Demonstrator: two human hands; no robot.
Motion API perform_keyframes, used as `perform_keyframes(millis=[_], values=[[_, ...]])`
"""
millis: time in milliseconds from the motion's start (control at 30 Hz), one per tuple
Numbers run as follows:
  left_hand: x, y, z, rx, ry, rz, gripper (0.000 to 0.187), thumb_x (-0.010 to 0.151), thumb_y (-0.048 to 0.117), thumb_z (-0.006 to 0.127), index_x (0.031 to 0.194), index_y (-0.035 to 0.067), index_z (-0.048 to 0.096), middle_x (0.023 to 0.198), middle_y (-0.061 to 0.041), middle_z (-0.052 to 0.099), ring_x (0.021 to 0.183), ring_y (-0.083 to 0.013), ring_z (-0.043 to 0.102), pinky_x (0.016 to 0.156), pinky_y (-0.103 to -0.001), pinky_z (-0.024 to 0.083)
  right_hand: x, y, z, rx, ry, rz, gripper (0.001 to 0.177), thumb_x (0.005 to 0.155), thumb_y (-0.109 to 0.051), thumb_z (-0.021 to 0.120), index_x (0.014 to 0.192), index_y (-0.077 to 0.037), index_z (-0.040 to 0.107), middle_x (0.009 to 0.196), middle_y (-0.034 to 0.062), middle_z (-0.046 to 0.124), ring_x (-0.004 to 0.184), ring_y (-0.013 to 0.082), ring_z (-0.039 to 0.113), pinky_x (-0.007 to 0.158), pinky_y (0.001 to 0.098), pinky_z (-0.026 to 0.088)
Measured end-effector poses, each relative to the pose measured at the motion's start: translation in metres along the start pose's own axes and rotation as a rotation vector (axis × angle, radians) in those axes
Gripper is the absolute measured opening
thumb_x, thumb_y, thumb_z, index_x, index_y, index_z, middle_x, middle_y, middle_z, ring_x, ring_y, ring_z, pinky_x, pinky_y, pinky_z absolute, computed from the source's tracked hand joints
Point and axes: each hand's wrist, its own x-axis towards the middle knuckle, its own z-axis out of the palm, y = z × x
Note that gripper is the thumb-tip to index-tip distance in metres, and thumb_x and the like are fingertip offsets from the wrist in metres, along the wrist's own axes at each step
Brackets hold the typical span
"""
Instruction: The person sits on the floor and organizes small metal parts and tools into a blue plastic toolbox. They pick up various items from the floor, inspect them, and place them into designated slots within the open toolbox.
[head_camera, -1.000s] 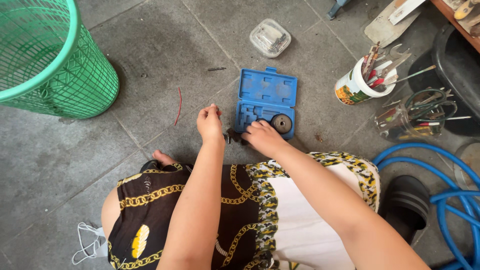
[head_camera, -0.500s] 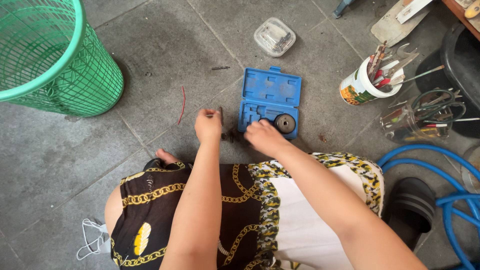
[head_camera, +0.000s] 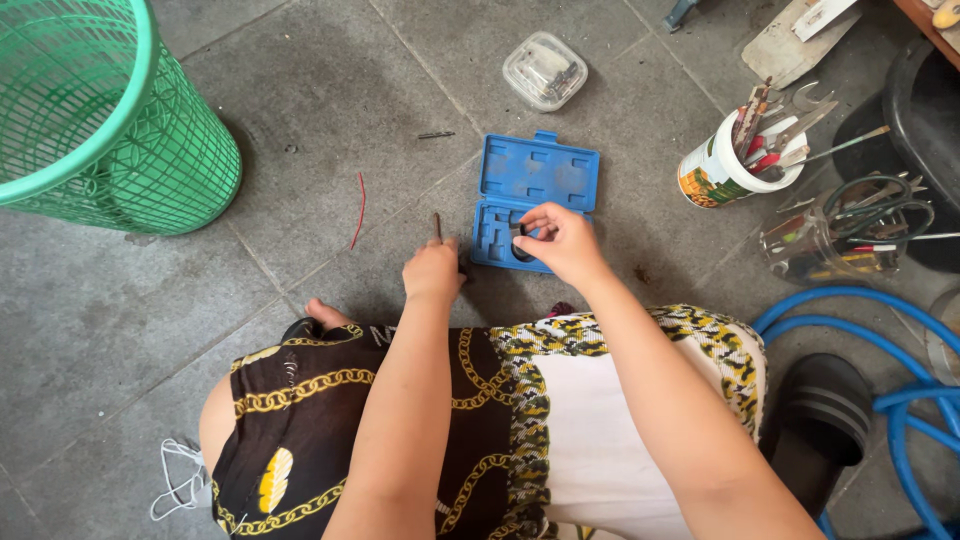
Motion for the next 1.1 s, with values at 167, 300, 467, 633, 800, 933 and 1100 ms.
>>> perform_keyframes(millis=[167,300,467,633,800,933,1100], values=[[0.006,0.001,0.015,0.042,0.061,0.111,0.035,0.087,0.024,0.078,0.119,0.014,0.065,0.122,-0.007,0.065,0.115,-0.0311,0.064,0.087,-0.045,0.057,0.001,-0.002,-0.001,0.128,-0.068,0.021,0.028,0.082,-0.006,0.084,0.107,-0.004,0.071,0.097,0.0024,0.071,0.081,0.0055,0.056,0.076,0.0222,0.05],[0.014,-0.002,0.031,0.099,0.122,0.144,0.02,0.095,0.013,0.069,0.115,0.015,0.068,0.12,-0.008,0.066,0.111,-0.0306,0.067,0.085,-0.045,0.058,-0.003,-0.013,-0.005,0.215,-0.082,0.096,0.025,0.084,-0.006,0.081,0.107,-0.005,0.072,0.099,0.0011,0.072,0.089,0.0057,0.063,0.081,0.022,0.052],[0.011,0.0,0.013,0.05,0.044,0.112,0.03,0.086,0.022,0.077,0.113,0.012,0.068,0.118,-0.008,0.068,0.109,-0.0307,0.067,0.085,-0.045,0.058,-0.007,-0.027,-0.01,0.309,-0.06,0.114,0.024,0.086,-0.006,0.079,0.108,-0.003,0.071,0.098,0.0017,0.072,0.089,0.0085,0.064,0.081,0.0238,0.052],[-0.006,0.018,-0.033,-0.078,-0.079,0.031,0.034,0.08,0.031,0.085,0.105,0.013,0.071,0.107,-0.011,0.074,0.102,-0.0339,0.069,0.084,-0.046,0.056,-0.011,-0.04,-0.027,0.309,0.005,0.101,0.024,0.087,-0.006,0.079,0.109,-0.002,0.071,0.099,0.0028,0.073,0.091,0.0089,0.066,0.083,0.0231,0.052],[-0.014,0.039,-0.064,-0.662,0.103,0.174,0.033,0.077,0.024,0.089,0.099,0.007,0.073,0.092,-0.008,0.077,0.082,-0.0224,0.071,0.074,-0.038,0.056,-0.026,-0.045,-0.054,0.191,0.064,-0.017,0.026,0.086,-0.004,0.08,0.11,-0.001,0.07,0.1,0.0035,0.073,0.092,0.0087,0.066,0.082,0.0243,0.053],[-0.012,0.047,-0.07,-1.09,0.157,0.294,0.032,0.077,0.016,0.087,0.104,0.004,0.075,0.091,-0.003,0.076,0.076,-0.0103,0.067,0.07,-0.028,0.056,-0.032,-0.043,-0.06,0.249,0.13,-0.017,0.029,0.085,-0.001,0.08,0.112,-0.001,0.07,0.1,0.0034,0.072,0.091,0.0093,0.065,0.082,0.0245,0.053],[-0.012,0.048,-0.07,-1.185,0.24,0.293,0.031,0.076,0.01,0.088,0.105,0.004,0.077,0.091,-0.002,0.075,0.078,-0.0083,0.065,0.07,-0.025,0.055,-0.025,-0.039,-0.048,0.278,0.149,-0.023,0.029,0.084,0.001,0.079,0.112,-0.002,0.07,0.101,0.0024,0.072,0.094,0.0094,0.066,0.086,0.0236,0.053]])
